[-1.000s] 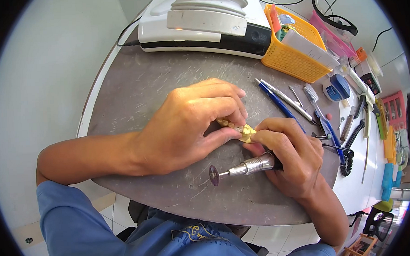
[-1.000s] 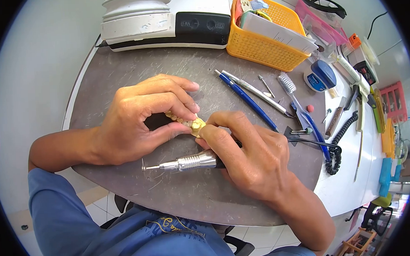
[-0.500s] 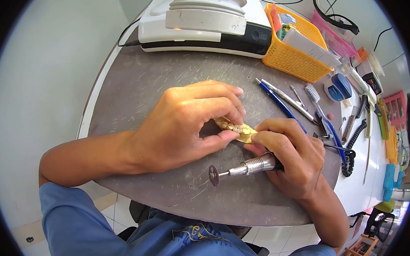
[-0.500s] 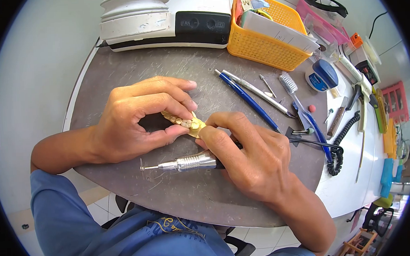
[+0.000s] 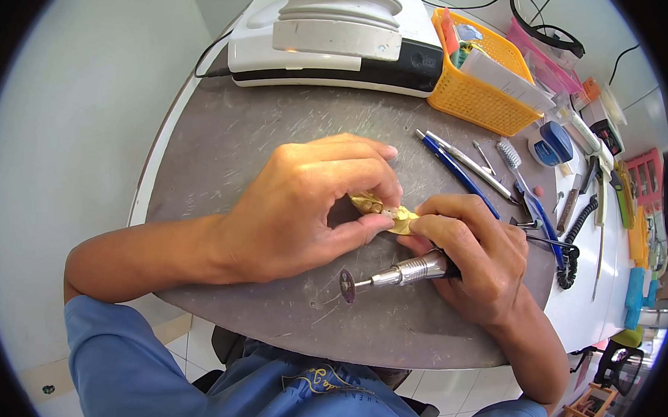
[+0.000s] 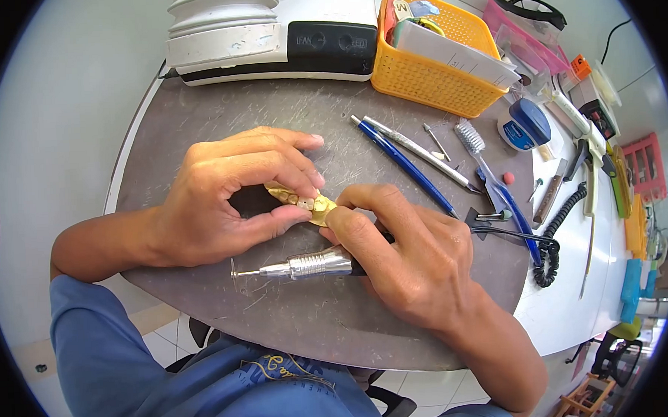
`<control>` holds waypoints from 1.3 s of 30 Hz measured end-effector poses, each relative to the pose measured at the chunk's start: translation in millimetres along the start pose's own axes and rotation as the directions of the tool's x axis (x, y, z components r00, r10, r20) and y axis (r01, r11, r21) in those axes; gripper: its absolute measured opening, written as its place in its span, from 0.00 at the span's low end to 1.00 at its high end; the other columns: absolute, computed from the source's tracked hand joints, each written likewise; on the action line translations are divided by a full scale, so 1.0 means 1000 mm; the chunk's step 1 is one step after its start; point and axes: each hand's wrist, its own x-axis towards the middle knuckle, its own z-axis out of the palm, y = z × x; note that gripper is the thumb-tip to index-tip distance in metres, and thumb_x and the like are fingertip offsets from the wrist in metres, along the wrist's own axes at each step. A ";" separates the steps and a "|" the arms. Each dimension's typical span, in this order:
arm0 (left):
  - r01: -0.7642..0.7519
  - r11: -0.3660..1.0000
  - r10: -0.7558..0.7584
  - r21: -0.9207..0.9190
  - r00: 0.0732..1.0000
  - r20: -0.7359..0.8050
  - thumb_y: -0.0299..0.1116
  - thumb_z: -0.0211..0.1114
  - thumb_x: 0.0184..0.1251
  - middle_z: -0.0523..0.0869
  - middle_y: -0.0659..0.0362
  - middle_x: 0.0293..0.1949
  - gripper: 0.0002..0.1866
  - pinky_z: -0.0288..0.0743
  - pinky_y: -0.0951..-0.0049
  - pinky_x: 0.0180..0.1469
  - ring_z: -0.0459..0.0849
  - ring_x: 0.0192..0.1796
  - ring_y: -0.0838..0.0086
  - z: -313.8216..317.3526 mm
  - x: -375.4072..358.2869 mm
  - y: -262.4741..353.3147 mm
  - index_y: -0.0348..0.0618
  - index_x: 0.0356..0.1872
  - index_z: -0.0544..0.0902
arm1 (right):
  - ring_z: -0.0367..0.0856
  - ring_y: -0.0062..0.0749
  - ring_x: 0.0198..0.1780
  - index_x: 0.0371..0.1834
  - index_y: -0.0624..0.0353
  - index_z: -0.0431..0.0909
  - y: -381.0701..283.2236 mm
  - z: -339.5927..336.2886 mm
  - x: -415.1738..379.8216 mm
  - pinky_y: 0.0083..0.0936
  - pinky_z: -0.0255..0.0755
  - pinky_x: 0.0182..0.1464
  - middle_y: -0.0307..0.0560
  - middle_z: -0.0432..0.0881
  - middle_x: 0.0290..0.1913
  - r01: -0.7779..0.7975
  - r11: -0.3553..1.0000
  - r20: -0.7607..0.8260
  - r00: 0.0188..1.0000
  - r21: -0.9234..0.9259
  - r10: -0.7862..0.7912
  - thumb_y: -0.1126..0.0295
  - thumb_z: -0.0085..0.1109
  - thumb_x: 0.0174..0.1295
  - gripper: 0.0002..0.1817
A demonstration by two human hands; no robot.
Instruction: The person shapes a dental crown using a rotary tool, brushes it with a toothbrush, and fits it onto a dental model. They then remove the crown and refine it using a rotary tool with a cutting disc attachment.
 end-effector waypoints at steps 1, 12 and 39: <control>-0.002 1.000 0.002 0.002 1.000 -0.001 0.19 0.71 0.50 0.87 0.56 0.40 0.09 0.78 0.67 0.55 0.83 0.55 0.60 -0.001 0.002 0.001 0.39 0.33 0.83 | 0.77 0.24 0.21 0.36 0.57 0.82 0.000 0.000 0.000 0.20 0.69 0.21 0.40 0.80 0.34 -0.002 1.000 0.003 1.000 -0.002 0.002 0.73 0.68 0.47 0.11; 0.202 0.840 -0.258 -0.504 0.965 -0.043 0.17 0.65 0.60 0.86 0.54 0.40 0.09 0.75 0.76 0.50 0.84 0.43 0.77 -0.012 -0.001 0.015 0.34 0.41 0.83 | 0.82 0.29 0.26 0.38 0.61 0.82 -0.003 -0.021 0.006 0.21 0.71 0.24 0.46 0.83 0.31 -0.144 0.988 -0.105 0.983 0.058 0.149 0.71 0.75 0.44 0.16; 0.485 -0.011 -0.446 -0.874 0.780 0.439 0.25 0.60 0.70 0.84 0.49 0.45 0.09 0.84 0.72 0.51 0.86 0.48 0.69 -0.007 -0.008 0.017 0.33 0.47 0.79 | 0.71 0.35 0.19 0.32 0.64 0.74 -0.013 -0.034 0.026 0.26 0.64 0.23 0.46 0.69 0.21 -0.391 0.918 0.100 0.918 0.064 0.384 0.65 0.68 0.57 0.14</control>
